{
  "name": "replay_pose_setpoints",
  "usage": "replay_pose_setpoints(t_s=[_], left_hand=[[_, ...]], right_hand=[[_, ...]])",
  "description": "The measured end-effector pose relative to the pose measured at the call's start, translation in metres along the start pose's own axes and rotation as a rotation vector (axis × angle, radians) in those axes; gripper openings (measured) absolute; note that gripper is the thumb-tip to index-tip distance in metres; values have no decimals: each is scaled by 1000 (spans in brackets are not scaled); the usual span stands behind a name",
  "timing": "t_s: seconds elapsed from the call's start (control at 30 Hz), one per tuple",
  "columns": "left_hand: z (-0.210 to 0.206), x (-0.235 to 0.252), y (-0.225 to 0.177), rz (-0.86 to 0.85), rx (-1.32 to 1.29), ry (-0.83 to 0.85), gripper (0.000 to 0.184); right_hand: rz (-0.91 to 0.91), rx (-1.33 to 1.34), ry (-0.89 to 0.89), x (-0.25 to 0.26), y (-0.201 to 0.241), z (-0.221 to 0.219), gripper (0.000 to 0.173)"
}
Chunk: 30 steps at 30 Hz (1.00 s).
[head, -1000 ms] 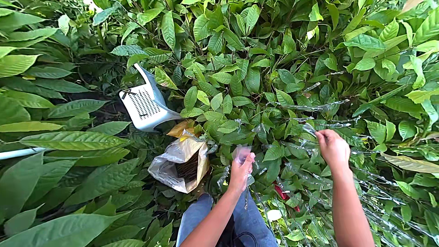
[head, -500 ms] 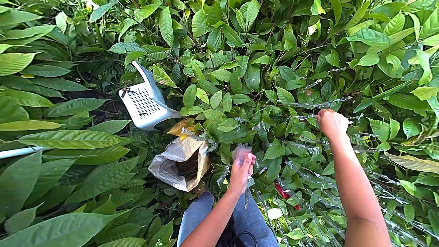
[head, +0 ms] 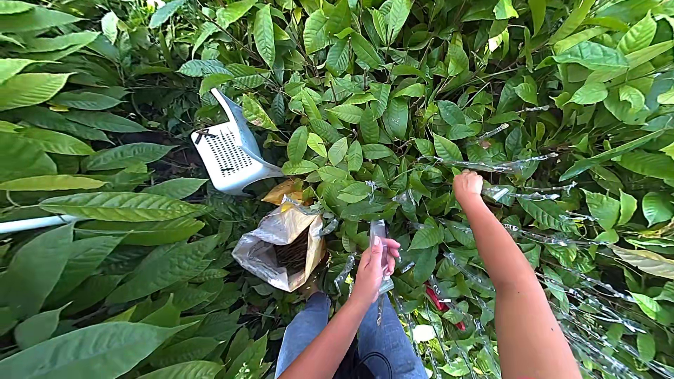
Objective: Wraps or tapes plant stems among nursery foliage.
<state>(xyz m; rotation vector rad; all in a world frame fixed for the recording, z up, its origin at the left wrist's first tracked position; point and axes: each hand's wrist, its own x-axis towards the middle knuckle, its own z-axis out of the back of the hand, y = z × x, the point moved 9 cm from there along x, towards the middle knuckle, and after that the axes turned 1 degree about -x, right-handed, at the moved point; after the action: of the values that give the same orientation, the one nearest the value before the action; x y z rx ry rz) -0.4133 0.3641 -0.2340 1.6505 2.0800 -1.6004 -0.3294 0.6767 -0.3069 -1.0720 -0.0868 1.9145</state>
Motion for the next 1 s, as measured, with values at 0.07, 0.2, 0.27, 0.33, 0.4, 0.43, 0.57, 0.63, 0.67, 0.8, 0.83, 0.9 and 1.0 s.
replay_pose_setpoints(t_s=[0.07, 0.2, 0.27, 0.33, 0.4, 0.43, 0.57, 0.63, 0.67, 0.8, 0.83, 0.9, 1.0], left_hand=[[0, 1, 3, 27, 14, 12, 53], [-2, 2, 7, 73, 90, 40, 44], [-3, 2, 9, 81, 105, 35, 37], [-4, 4, 10, 107, 61, 12, 29], [-5, 4, 10, 155, -2, -31, 22], [-6, 5, 10, 175, -33, -53, 18], [-8, 7, 9, 217, -196, -169, 11], [-8, 8, 11, 220, -255, -208, 10], [-9, 8, 12, 221, -277, -219, 10], [-11, 9, 22, 178, -291, -225, 11], [-11, 9, 24, 166, -292, -220, 11], [-10, 7, 28, 163, -303, -230, 12], [-10, 4, 33, 185, -332, -229, 13]], right_hand=[[25, -15, 57, 3, 13, -9, 31], [57, 67, 73, 20, 31, -29, 35], [80, 101, 68, 24, 37, -36, 35], [117, 157, 69, 25, 41, -43, 35], [129, 335, 42, 18, 37, -48, 37], [129, 452, 1, 10, 31, -47, 37], [214, 923, -308, -65, 4, -27, 34], [318, 1280, -423, -115, 3, -28, 34], [394, 1449, -424, -139, 11, -29, 33], [626, 1633, -248, -210, 63, -28, 33], [630, 1619, -220, -216, 72, -29, 37], [603, 1595, -204, -220, 80, -33, 37], [612, 1614, -213, -224, 79, -34, 24]])
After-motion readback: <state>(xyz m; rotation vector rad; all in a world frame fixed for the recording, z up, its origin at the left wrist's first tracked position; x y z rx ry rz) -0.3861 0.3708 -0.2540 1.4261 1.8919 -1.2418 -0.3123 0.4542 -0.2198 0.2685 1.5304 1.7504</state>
